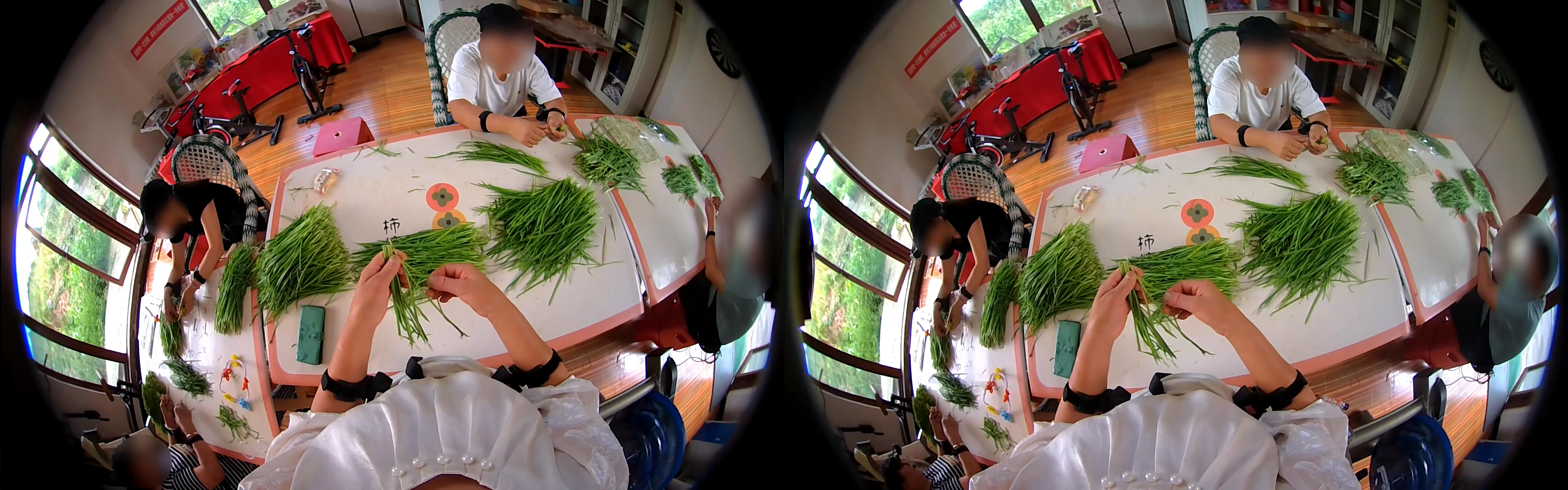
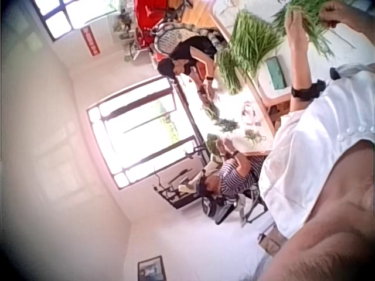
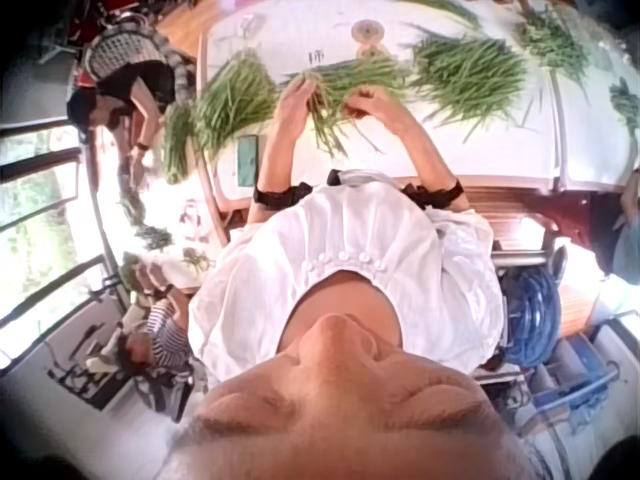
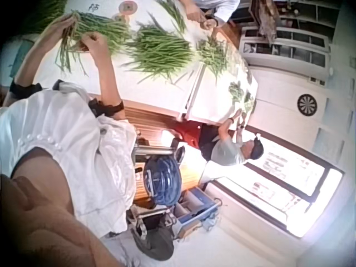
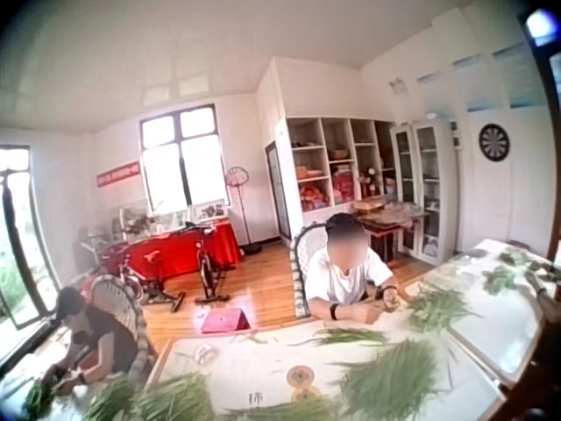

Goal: The person cleans and sorts long green stalks by hand while sitting at a table with other people. The person pulls individual stalks from a pile, removes small pieces or outer layers, and gathers them into bundles.

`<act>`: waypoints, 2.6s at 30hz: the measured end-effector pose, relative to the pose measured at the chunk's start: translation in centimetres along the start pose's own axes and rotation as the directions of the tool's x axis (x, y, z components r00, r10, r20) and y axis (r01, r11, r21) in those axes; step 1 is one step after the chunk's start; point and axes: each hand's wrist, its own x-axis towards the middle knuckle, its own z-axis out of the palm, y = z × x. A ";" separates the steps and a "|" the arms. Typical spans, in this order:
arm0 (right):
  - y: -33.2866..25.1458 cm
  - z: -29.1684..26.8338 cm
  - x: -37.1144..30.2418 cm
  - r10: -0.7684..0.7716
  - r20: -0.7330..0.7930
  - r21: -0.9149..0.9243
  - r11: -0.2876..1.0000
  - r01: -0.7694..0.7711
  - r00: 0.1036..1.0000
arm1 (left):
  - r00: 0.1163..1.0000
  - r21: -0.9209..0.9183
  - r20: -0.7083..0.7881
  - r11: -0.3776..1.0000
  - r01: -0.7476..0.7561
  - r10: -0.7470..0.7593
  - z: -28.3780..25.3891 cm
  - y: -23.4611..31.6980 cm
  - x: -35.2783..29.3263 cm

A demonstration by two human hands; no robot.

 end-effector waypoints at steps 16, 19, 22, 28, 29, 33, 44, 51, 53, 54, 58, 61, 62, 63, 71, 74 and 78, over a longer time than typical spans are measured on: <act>0.5 -2.1 -2.3 -0.020 -0.212 0.223 0.972 0.068 0.977 | 0.992 -0.094 -0.109 0.993 -0.075 0.065 1.0 0.3 0.0; 0.8 -3.9 -4.2 -0.002 -0.191 0.254 0.966 0.052 0.982 | 0.991 -0.142 -0.122 0.987 -0.075 0.058 0.2 0.5 0.3; 1.4 -5.8 -6.8 -0.006 -0.283 0.277 0.957 0.088 0.959 | 0.989 -0.179 -0.139 0.981 -0.079 0.054 -0.3 1.2 0.4; 4.1 -9.8 -12.5 0.024 -0.450 0.349 0.925 0.150 0.893 | 0.991 -0.213 -0.124 0.974 -0.074 0.049 -0.4 2.0 0.5; 4.6 -10.3 -13.4 0.032 -0.481 0.336 0.930 0.150 0.876 | 0.992 -0.216 -0.115 0.973 -0.076 0.052 -0.4 2.0 0.6; 6.2 -11.3 -16.9 0.114 -0.579 0.209 0.978 0.012 0.807 | 0.994 -0.221 -0.092 0.973 -0.071 0.052 0.0 2.4 0.9; 16.0 -14.7 -23.8 0.140 -0.742 -0.255 0.845 -0.470 0.656 | 0.995 -0.220 -0.089 0.974 -0.060 0.041 0.8 3.5 1.7; 20.6 -15.4 -23.8 0.026 -0.802 -0.489 0.546 -0.680 0.597 | 0.997 -0.223 -0.064 0.973 -0.056 0.043 0.9 3.8 2.5; 20.8 -15.6 -23.6 0.068 -0.802 -0.512 0.431 -0.743 0.593 | 0.997 -0.223 -0.068 0.973 -0.061 0.047 1.0 3.9 2.6; 19.5 -15.1 -23.2 0.094 -0.776 -0.529 0.443 -0.724 0.624 | 0.996 -0.225 -0.075 0.972 -0.066 0.050 1.1 3.9 2.5; 12.9 -12.2 -21.4 0.183 -0.685 -0.540 0.523 -0.660 0.705 | 0.992 -0.245 -0.119 0.967 -0.075 0.047 0.4 3.6 2.4; 9.4 -10.3 -18.8 0.059 -0.583 -0.540 0.717 -0.441 0.810 | 0.987 -0.250 -0.146 0.963 -0.099 0.064 0.2 3.6 2.0; 8.6 -9.7 -17.7 -0.022 -0.547 -0.531 0.782 -0.326 0.837 | 0.987 -0.245 -0.148 0.964 -0.102 0.066 0.3 3.6 1.9; 7.8 -9.3 -16.5 -0.020 -0.485 -0.474 0.846 -0.243 0.874 | 0.987 -0.241 -0.148 0.965 -0.100 0.065 0.5 3.5 2.0; 2.5 -1.2 -5.5 -0.077 -0.037 -0.278 0.958 0.064 0.996 | 0.986 -0.270 -0.157 0.957 -0.102 0.060 0.2 3.3 2.1; 2.5 0.2 -3.3 -0.108 0.125 -0.151 0.980 0.127 0.986 | 0.973 -0.244 -0.214 0.960 -0.137 0.085 -0.3 3.3 2.0; 2.1 0.1 -2.9 0.152 0.330 0.006 0.987 -0.163 0.932 | 0.952 -0.206 -0.280 0.961 -0.183 0.122 -1.0 3.3 2.1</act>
